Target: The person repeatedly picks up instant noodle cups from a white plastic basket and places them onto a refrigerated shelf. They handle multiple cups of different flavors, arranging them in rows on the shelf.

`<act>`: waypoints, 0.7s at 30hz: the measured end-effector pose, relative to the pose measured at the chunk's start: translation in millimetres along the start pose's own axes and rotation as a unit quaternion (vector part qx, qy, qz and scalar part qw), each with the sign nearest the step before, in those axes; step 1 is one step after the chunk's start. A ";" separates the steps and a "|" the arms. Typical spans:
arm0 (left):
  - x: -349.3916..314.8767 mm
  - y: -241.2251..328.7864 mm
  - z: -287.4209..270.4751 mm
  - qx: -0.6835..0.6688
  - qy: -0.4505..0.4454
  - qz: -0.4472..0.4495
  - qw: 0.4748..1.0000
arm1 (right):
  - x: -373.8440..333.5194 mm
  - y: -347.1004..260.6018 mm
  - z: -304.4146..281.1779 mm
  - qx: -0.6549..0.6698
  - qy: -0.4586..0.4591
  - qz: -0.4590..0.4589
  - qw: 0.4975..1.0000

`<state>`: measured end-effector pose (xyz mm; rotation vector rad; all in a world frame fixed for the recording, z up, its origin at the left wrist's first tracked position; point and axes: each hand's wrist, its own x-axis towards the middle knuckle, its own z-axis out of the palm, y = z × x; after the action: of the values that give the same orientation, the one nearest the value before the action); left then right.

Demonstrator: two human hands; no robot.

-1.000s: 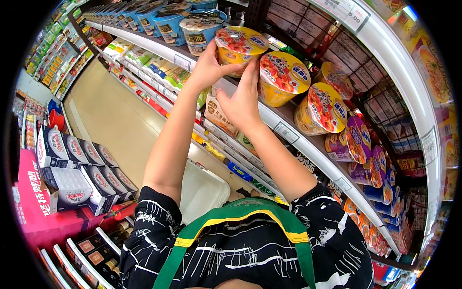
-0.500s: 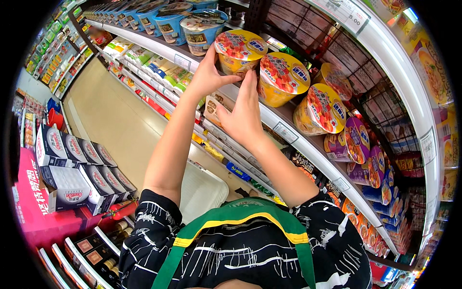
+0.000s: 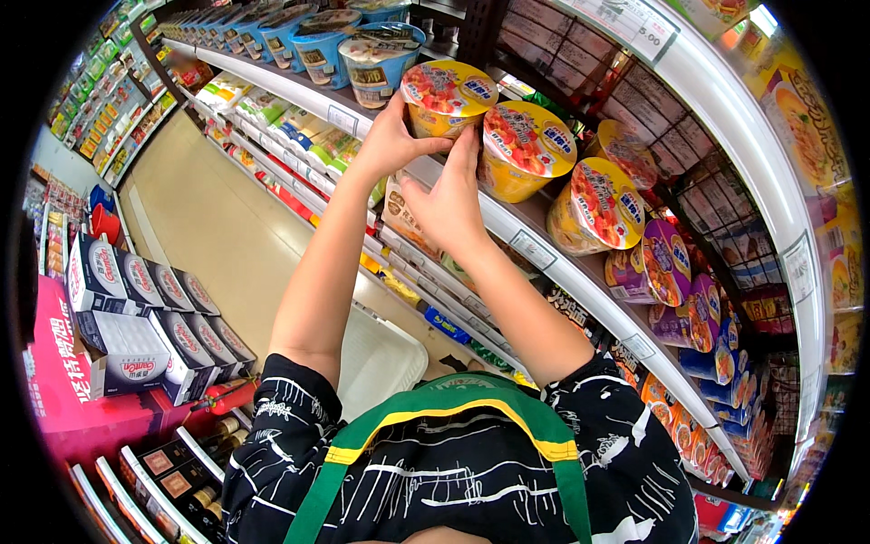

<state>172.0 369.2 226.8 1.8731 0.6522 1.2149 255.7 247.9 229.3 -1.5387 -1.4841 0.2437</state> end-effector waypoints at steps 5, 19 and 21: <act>3.1 -3.5 4.3 -0.066 0.010 -0.006 0.998 | 5.9 11.7 10.2 0.055 0.041 -0.012 0.998; -93.5 47.9 -20.5 0.020 0.158 0.044 0.986 | -42.8 -19.6 -20.8 0.208 -0.015 -0.103 0.973; -137.2 54.9 -23.4 0.033 0.175 -0.012 0.984 | -60.3 -21.0 -24.4 0.244 -0.070 -0.074 0.964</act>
<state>94.7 242.4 208.7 1.7111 0.9103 1.5413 244.1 180.5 230.1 -1.0269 -1.5007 0.5929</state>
